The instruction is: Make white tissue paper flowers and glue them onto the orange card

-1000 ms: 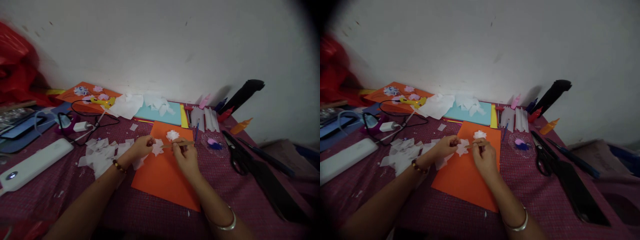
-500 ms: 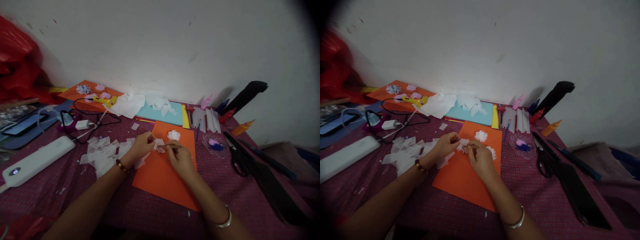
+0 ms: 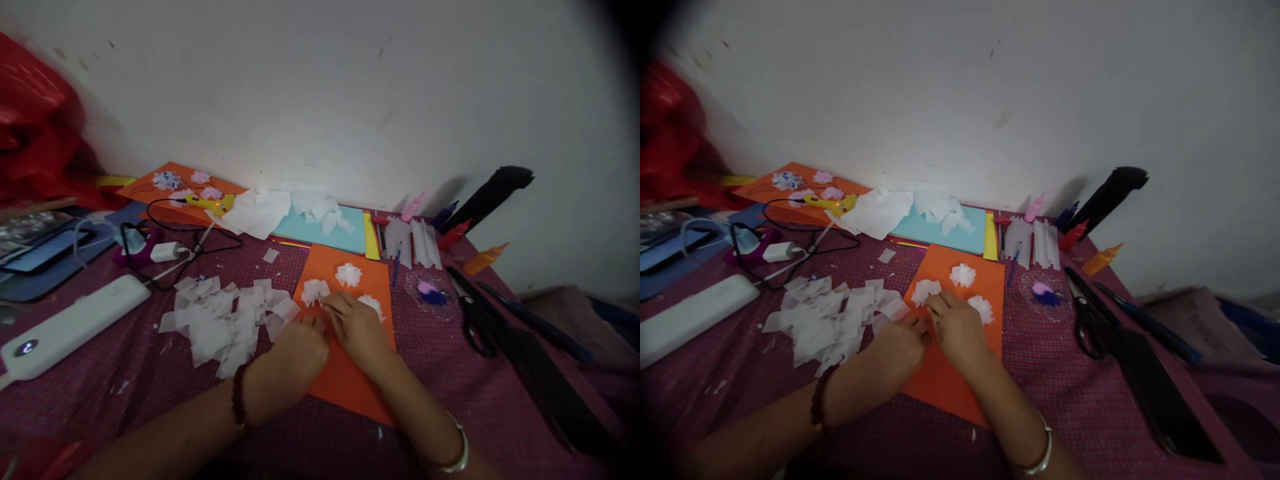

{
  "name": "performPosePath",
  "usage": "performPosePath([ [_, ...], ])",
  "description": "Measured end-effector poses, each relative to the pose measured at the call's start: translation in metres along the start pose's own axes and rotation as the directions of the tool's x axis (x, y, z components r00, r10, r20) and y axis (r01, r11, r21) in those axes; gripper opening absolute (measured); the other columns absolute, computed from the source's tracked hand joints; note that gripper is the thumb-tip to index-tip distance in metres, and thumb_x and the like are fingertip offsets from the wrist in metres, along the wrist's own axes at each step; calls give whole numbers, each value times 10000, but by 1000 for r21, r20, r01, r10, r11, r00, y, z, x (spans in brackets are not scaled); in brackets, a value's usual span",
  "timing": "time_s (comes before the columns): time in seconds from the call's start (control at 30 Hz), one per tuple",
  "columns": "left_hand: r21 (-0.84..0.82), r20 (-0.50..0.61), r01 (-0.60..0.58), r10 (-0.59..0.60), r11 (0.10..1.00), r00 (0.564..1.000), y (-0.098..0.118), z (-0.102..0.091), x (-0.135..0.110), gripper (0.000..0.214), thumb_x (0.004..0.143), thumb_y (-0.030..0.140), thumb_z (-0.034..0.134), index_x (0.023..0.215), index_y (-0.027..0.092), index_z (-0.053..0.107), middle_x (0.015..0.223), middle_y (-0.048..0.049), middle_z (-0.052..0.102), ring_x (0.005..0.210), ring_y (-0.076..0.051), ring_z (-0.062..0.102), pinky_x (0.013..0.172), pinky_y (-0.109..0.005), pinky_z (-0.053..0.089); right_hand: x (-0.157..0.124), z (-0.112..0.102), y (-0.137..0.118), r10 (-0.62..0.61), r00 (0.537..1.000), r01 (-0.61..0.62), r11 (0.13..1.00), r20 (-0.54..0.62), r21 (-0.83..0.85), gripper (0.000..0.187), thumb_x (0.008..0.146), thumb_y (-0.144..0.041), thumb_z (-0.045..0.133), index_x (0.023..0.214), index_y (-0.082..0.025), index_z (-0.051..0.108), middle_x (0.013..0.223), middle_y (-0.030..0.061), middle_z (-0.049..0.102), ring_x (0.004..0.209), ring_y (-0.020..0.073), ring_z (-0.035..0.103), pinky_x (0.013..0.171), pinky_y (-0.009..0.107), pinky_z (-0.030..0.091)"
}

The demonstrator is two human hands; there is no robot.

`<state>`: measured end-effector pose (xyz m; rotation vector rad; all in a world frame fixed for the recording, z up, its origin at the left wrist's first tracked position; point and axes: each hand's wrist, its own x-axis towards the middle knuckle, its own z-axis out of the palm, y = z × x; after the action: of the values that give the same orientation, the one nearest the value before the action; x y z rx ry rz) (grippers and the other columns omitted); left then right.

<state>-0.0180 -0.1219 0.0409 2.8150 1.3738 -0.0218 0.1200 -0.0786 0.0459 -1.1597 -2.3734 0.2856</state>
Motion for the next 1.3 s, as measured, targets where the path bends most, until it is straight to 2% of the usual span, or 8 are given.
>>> performPosePath([
  [0.1, -25, 33, -3, 4, 1000, 999, -9, -9, -4, 132, 758, 53, 549, 757, 99, 674, 758, -133, 666, 736, -241, 612, 591, -316, 441, 0, -1, 4, 68, 995, -55, 987, -77, 154, 200, 917, -178, 445, 973, -207, 634, 947, 45, 683, 794, 180, 644, 698, 287, 459],
  [0.23, -332, -48, -9, -7, 943, 999, -44, -25, -11, 154, 814, 154, 519, 721, 146, 641, 747, -54, 646, 665, -155, 572, 584, -255, 386, 2, -7, 11, 214, 958, -125, 912, -193, 391, 187, 915, -232, 447, 872, -199, 626, 833, 35, 672, 721, 162, 639, 646, 267, 465],
  [0.33, -499, -122, 94, -177, 862, 977, -75, -33, -14, 187, 800, 122, 472, 672, 149, 606, 656, -5, 600, 597, -112, 514, 567, -229, 335, 3, -11, 15, 332, 914, -164, 827, -231, 538, 164, 900, -280, 469, 826, -190, 585, 704, 10, 618, 593, 144, 594, 550, 251, 447],
  [0.47, -538, -80, 224, -314, 812, 946, -98, -33, -15, 177, 746, 90, 452, 657, 149, 593, 634, 3, 588, 573, -106, 493, 546, -227, 302, 4, -10, 18, 431, 883, -201, 703, -184, 682, 165, 876, -329, 492, 830, -183, 552, 645, -6, 582, 514, 133, 546, 468, 237, 420],
  [0.73, -287, -97, 312, -351, 906, 931, -119, -20, -18, 160, 749, 116, 504, 795, 135, 655, 846, -96, 649, 846, -218, 584, 787, -329, 426, 4, -6, 23, 354, 928, -216, 767, -119, 604, 180, 872, -349, 475, 788, -197, 521, 611, -10, 546, 527, 147, 540, 487, 244, 401],
  [0.97, -335, -102, 283, -333, 899, 937, -112, -23, -16, 256, 757, 107, 497, 947, 159, 660, 982, -88, 659, 951, -212, 587, 880, -335, 437, 6, -9, 27, 356, 924, -262, 856, -141, 445, 185, 874, -339, 447, 798, -195, 536, 624, 7, 561, 534, 166, 555, 513, 258, 398],
  [1.17, -253, -36, 347, -367, 903, 930, -107, -16, -17, 512, 696, 186, 572, 1207, 218, 566, 1245, -92, 559, 1141, -301, 489, 952, -476, 388, 4, -10, 26, 329, 934, -238, 866, -142, 439, 171, 878, -319, 447, 779, -203, 522, 622, 1, 564, 554, 166, 555, 524, 253, 384],
  [1.3, -337, -60, 239, -274, 911, 960, -105, -16, -15, 425, 697, 137, 552, 1106, 233, 619, 1254, -65, 544, 1159, -255, 473, 971, -422, 381, 4, -11, 24, 315, 936, -218, 868, -155, 447, 158, 877, -301, 454, 787, -197, 532, 644, 5, 573, 583, 166, 566, 551, 254, 394],
])
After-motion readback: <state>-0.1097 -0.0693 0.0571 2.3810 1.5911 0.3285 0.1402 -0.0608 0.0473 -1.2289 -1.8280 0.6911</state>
